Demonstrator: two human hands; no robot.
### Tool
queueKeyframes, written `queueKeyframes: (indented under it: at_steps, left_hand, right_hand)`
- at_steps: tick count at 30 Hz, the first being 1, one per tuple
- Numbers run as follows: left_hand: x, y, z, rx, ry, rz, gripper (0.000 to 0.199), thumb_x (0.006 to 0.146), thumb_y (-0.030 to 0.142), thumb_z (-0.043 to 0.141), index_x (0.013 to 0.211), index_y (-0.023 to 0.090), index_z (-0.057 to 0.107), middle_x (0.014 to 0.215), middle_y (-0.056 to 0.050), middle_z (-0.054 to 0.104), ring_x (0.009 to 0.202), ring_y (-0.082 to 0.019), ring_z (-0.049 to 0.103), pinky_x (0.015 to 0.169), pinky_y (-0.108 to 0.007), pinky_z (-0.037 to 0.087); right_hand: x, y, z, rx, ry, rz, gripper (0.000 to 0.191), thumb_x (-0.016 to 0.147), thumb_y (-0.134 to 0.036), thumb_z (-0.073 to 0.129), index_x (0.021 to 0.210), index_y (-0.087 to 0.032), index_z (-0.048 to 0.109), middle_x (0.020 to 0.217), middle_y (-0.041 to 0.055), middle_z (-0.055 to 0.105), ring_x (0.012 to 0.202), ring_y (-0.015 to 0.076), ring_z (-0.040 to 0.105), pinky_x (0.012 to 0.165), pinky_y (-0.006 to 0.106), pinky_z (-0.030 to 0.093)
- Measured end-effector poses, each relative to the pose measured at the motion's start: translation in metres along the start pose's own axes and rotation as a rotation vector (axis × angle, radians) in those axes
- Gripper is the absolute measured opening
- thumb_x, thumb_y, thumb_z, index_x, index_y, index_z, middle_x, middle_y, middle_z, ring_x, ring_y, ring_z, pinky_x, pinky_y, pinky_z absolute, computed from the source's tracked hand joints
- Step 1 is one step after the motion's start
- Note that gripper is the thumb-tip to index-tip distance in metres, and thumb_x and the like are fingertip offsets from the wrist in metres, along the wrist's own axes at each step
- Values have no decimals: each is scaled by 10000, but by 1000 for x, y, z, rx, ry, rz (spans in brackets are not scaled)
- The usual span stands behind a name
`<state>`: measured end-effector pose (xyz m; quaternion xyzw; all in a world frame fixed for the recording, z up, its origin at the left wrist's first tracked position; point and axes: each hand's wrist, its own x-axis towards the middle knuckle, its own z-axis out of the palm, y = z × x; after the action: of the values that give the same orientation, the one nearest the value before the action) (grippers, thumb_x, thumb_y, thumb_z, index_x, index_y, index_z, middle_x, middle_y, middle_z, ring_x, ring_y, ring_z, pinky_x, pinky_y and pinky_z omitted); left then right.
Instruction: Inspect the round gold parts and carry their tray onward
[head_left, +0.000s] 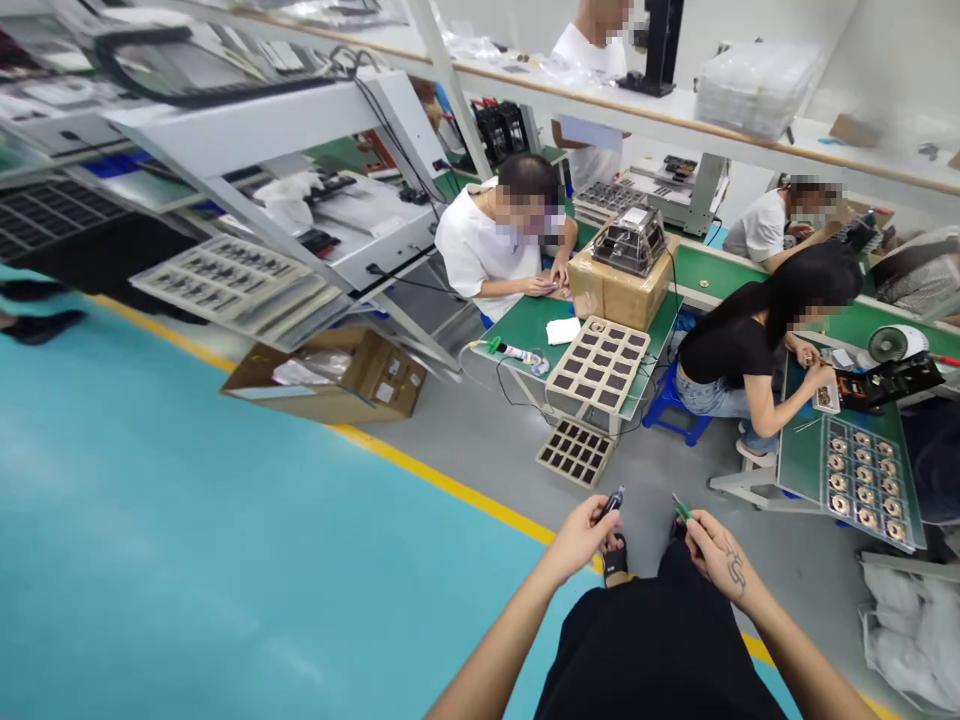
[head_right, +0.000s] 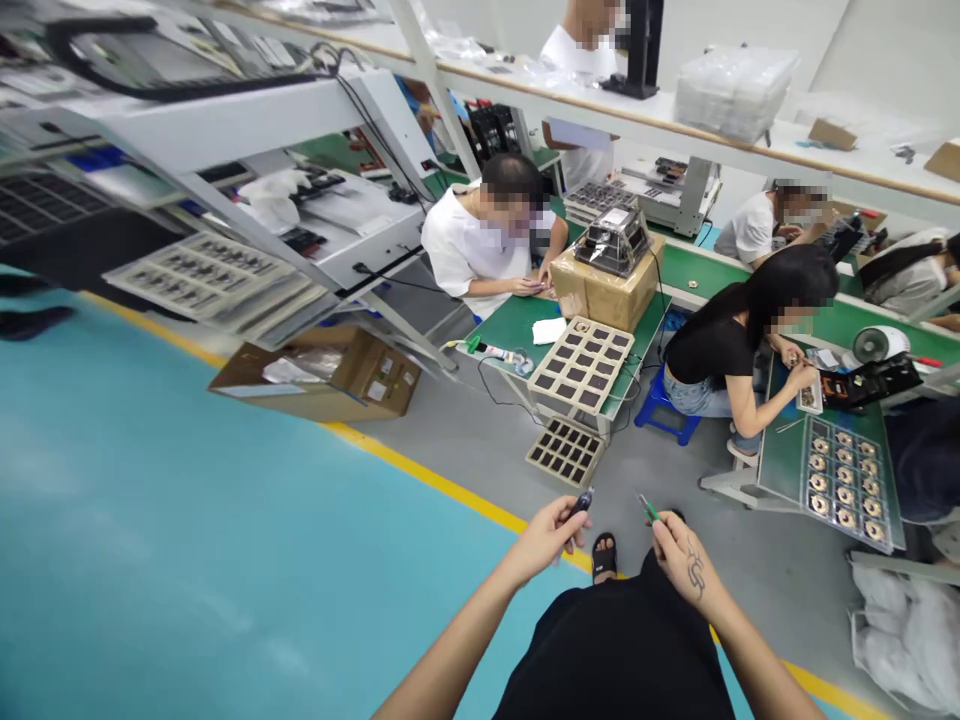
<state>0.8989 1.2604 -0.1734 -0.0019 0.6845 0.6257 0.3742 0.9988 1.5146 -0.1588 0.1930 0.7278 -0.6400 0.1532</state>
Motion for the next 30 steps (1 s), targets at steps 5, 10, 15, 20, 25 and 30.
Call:
queueKeyframes:
  at_steps: [5,10,15,20,25,30]
  left_hand:
    - [101,-35,-6,-55,85,-7,547,874,729,634,930,186,598,770,-4,644,549,-120,548,527,-273,441]
    - [187,-64,-4,-84,174,-62,524,944,669,563,1091,173,641,832,-3,633,584,-122,558,531,-271,421]
    - [210,-69,8,-89,155,-133,603,897,709,609,1184,179,634,877,-11,650,654,-144,609,572,-270,465]
    - [200,-78,37,-45,-14,-215,638,826,749,668,1115,181,626,791,12,626,634,-168,633,538,-274,480]
    - [191,-97,95,74,-256,-235,625,840,757,643,1108,193,608,832,-5,682,593,-160,635,510,-274,484]
    - [209,-91,189,277,-494,-93,575,927,674,563,1189,170,652,817,-32,721,605,-176,645,562,-293,526]
  right_hand:
    - [69,17,-10,-166,13,19,561,973,-792,464,1125,-285,649,653,-44,446,571,203,439,544,337,364]
    - [154,27,-22,-326,-58,10,504,1049,-681,406,1182,-265,656,757,0,566,708,233,542,702,372,427]
    - [190,40,-33,-421,-125,36,432,1065,-583,402,1216,-237,613,800,2,613,761,237,609,782,378,445]
    - [148,79,-63,-413,-82,100,394,1065,-560,368,1093,-239,595,789,-12,617,749,220,626,769,366,477]
    - [69,134,-102,-361,181,199,440,1051,-605,339,955,-235,558,710,-30,555,671,203,588,691,351,489]
    - [9,172,-155,-341,518,312,523,1057,-645,307,1067,-210,596,737,-12,577,687,219,596,682,351,492]
